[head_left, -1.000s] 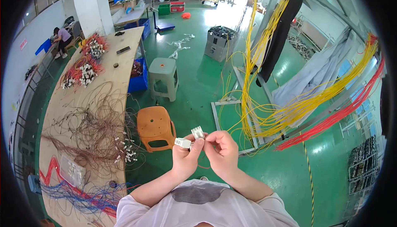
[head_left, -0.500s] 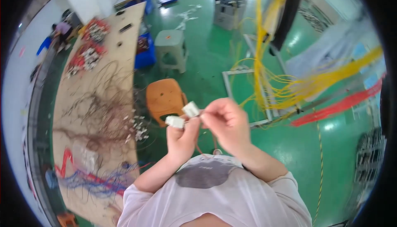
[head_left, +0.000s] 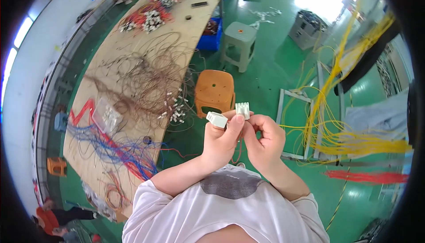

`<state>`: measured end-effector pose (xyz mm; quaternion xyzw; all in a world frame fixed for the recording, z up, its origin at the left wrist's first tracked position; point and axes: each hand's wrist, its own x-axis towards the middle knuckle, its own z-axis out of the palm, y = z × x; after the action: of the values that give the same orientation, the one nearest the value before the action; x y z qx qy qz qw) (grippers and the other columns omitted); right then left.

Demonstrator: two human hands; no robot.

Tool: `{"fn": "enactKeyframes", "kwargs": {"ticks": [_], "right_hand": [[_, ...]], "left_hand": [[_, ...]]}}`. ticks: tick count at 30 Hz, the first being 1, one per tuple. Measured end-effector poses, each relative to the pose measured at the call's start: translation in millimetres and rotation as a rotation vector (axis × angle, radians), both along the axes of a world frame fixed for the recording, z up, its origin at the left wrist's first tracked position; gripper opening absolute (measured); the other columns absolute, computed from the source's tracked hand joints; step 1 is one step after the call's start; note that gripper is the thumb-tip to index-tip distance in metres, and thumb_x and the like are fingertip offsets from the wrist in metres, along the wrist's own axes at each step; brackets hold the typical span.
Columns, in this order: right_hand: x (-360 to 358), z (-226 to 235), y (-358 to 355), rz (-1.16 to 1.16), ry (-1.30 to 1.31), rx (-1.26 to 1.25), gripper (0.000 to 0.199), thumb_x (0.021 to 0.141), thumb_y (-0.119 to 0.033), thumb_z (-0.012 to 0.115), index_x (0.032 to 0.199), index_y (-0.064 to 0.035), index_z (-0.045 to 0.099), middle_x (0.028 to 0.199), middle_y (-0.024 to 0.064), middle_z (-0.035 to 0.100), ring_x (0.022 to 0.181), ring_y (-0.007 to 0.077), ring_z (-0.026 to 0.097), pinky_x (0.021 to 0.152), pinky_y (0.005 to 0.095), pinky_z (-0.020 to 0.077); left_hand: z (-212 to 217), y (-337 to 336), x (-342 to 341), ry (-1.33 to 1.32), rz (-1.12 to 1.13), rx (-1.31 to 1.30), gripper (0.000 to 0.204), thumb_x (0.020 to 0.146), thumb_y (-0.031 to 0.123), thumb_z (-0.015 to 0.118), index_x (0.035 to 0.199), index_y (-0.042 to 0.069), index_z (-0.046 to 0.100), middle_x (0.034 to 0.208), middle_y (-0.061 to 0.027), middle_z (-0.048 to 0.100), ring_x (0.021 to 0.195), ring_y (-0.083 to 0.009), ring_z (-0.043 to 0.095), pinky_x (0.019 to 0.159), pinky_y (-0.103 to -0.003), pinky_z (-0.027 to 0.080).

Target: Bundling and taping colored electrical cable harnesses in a factory environment.

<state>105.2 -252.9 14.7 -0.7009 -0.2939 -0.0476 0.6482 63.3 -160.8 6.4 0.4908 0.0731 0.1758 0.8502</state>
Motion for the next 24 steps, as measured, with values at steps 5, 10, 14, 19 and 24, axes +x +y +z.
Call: {"fn": "enactKeyframes", "kwargs": {"ticks": [5, 10, 14, 19, 24], "right_hand": [[14.7, -8.5, 6.4, -0.031, -0.312, -0.100, 0.015, 0.069, 0.001, 0.062, 0.080, -0.0015, 0.054, 0.075, 0.0082, 0.055, 0.070, 0.0212, 0.055, 0.062, 0.0295, 0.0430], [19.0, -7.4, 12.3, 0.119, -0.148, -0.220, 0.022, 0.072, -0.002, 0.059, 0.093, -0.0030, 0.052, 0.077, 0.0080, 0.057, 0.073, 0.0229, 0.054, 0.069, 0.0313, 0.0393], [20.3, -7.0, 13.1, 0.204, -0.097, -0.116, 0.011, 0.073, -0.002, 0.059, 0.083, -0.0005, 0.055, 0.070, 0.0097, 0.057, 0.064, 0.0211, 0.055, 0.059, 0.0292, 0.0443], [12.5, -9.7, 8.2, 0.251, -0.100, -0.094, 0.006, 0.074, -0.001, 0.058, 0.078, 0.0003, 0.054, 0.070, 0.0099, 0.057, 0.062, 0.0205, 0.056, 0.055, 0.0275, 0.0455], [3.8, -8.2, 8.9, 0.303, 0.014, -0.089, 0.006, 0.076, -0.001, 0.057, 0.080, 0.0006, 0.053, 0.071, 0.0093, 0.055, 0.063, 0.0188, 0.056, 0.055, 0.0262, 0.0451]], "left_hand": [[2.1, 14.3, -7.3, 0.115, -0.077, 0.014, 0.027, 0.090, 0.023, 0.041, 0.091, -0.001, 0.053, 0.063, -0.0028, 0.051, 0.053, -0.0076, 0.046, 0.048, -0.021, 0.037], [-1.7, 26.4, -16.1, 0.082, -0.179, 0.133, 0.027, 0.086, 0.031, 0.049, 0.087, 0.004, 0.048, 0.066, 0.0043, 0.043, 0.057, -0.0017, 0.036, 0.047, -0.018, 0.029], [-4.5, 37.1, -28.2, 0.063, -0.262, 0.085, 0.021, 0.088, 0.024, 0.044, 0.082, 0.004, 0.047, 0.067, 0.0028, 0.044, 0.059, -0.0036, 0.038, 0.050, -0.018, 0.031], [-4.2, 32.3, -34.2, 0.120, -0.115, 0.029, 0.021, 0.090, 0.021, 0.041, 0.089, 0.002, 0.049, 0.071, -0.0012, 0.054, 0.061, -0.0045, 0.046, 0.054, -0.018, 0.038], [-10.4, 26.1, -34.9, 0.121, 0.067, 0.204, 0.022, 0.091, 0.019, 0.039, 0.090, 0.001, 0.051, 0.067, -0.0011, 0.054, 0.057, -0.0041, 0.047, 0.052, -0.018, 0.040]]}}
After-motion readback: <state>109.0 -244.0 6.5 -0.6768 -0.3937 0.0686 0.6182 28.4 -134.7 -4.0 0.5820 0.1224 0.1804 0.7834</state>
